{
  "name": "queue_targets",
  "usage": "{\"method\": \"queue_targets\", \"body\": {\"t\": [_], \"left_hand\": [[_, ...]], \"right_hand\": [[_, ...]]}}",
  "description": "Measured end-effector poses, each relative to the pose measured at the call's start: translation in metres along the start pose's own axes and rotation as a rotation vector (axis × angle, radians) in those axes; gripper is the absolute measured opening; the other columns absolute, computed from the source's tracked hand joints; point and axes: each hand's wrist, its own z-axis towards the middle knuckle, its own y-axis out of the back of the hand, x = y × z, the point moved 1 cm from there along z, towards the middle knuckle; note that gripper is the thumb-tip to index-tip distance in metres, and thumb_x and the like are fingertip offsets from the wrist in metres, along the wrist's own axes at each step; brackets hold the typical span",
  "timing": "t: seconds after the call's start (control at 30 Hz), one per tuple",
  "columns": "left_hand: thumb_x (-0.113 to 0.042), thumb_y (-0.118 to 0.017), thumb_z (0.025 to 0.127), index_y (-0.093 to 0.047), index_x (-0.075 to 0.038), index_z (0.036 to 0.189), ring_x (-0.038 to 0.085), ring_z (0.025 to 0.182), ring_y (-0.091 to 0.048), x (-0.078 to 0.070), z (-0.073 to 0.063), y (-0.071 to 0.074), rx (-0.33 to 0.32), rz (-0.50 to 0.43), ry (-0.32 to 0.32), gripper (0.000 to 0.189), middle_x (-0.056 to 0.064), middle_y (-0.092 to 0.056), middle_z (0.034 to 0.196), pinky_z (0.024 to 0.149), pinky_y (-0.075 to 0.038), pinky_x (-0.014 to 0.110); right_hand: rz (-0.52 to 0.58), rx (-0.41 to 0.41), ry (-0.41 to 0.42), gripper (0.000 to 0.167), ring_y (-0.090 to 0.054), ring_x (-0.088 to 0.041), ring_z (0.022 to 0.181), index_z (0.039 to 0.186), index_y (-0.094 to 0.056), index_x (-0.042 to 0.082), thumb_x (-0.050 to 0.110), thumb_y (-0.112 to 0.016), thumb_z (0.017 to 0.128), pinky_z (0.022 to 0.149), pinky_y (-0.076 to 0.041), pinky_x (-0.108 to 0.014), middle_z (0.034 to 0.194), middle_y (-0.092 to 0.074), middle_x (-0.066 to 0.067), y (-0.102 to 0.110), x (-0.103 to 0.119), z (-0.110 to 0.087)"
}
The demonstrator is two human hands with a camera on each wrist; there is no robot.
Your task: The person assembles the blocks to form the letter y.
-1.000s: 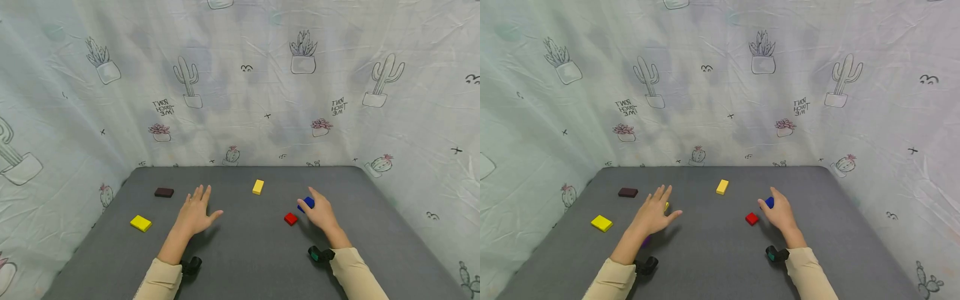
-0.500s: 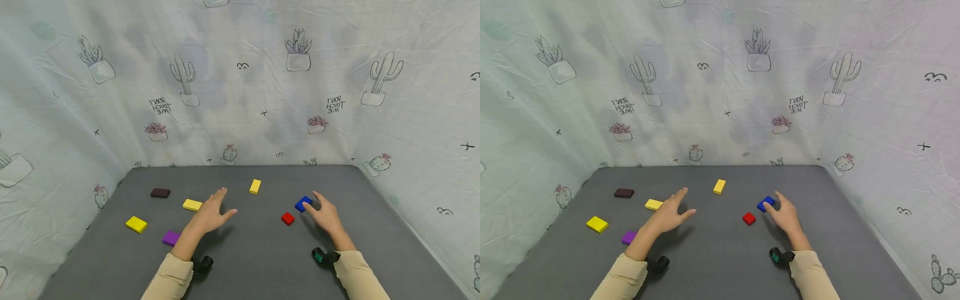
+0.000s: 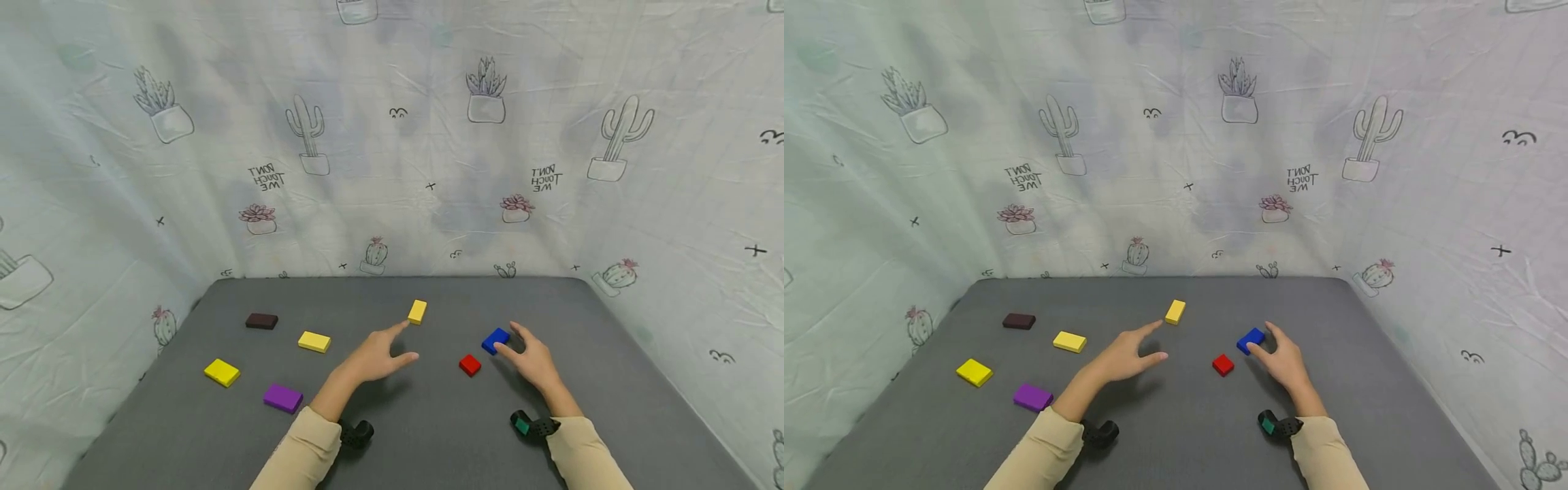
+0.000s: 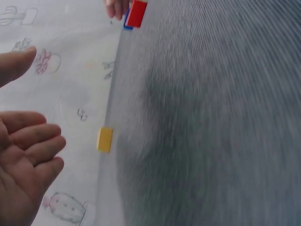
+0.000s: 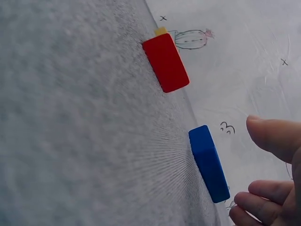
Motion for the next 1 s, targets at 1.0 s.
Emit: {"method": "queue_targets", "body": {"t": [1.0], "left_hand": [[-0.039,-0.063,0.09,-0.042,-0.005,0.142,0.015,0.13,-0.048,-0.023,0.053,-0.069,0.182,-0.143,-0.066,0.066,0.006,-0.049,0.142,0.107,-0.039,0.03]], "right_hand": [[0.056,0.086,0.022,0.079,-0.038,-0.046,0.13,0.145,-0.034,0.001,0.044,-0.066,0.087,0.103,-0.035,-0.059,0.146,-0.037,-0.026,-0.008,-0.012,0.017]]}}
